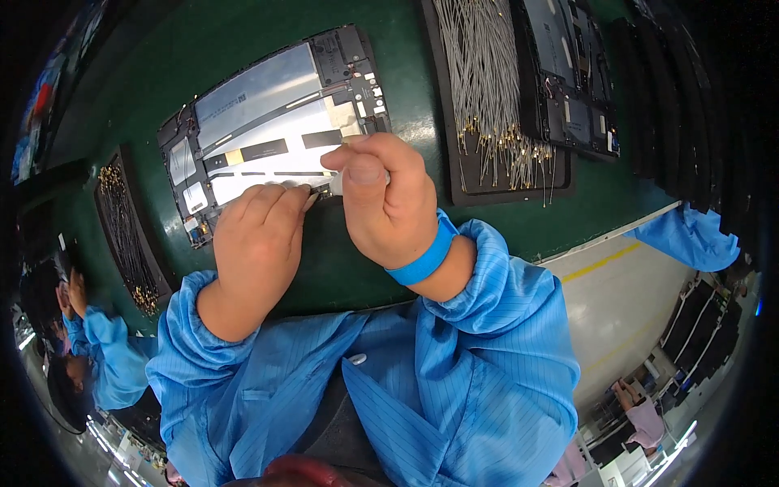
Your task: The person assembles electronic devices by taking a device chassis, picking a wire from a tray, installing the wire into the chassis using a handheld tool, and placing the assembled chassis onto a stack.
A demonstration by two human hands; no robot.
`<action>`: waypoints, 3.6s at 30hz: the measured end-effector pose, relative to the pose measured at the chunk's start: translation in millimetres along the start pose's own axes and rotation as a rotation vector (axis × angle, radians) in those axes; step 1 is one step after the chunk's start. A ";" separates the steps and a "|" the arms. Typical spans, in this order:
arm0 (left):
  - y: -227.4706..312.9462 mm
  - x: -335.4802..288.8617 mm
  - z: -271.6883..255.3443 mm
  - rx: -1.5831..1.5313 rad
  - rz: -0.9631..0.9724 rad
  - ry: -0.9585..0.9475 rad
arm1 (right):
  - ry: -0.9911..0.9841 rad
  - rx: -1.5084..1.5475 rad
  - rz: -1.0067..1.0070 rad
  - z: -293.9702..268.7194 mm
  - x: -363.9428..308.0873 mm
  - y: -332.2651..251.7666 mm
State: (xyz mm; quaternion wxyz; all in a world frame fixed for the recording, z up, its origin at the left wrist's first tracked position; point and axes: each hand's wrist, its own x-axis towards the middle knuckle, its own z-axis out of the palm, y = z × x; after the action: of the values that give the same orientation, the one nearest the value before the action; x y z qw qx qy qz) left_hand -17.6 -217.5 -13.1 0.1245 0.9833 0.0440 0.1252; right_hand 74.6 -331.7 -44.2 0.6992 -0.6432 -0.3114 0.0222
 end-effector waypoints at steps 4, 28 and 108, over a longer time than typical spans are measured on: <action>0.6 0.2 -0.5 0.003 0.005 0.002 | -0.065 -0.032 -0.050 -1.2 1.0 1.2; -88.5 -59.1 -43.4 -0.835 -1.116 0.364 | -0.536 -0.118 1.294 -30.0 65.5 -51.1; -90.8 -67.9 -91.6 0.314 -0.361 0.309 | -0.664 0.048 1.086 49.4 9.1 -46.7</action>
State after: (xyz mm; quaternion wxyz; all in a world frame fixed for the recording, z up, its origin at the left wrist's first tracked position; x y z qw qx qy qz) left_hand -111.8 -116.4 33.6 -0.0173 0.9361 0.2557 0.2411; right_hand 41.8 -292.1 1.1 0.4687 -0.6523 -0.1405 0.5788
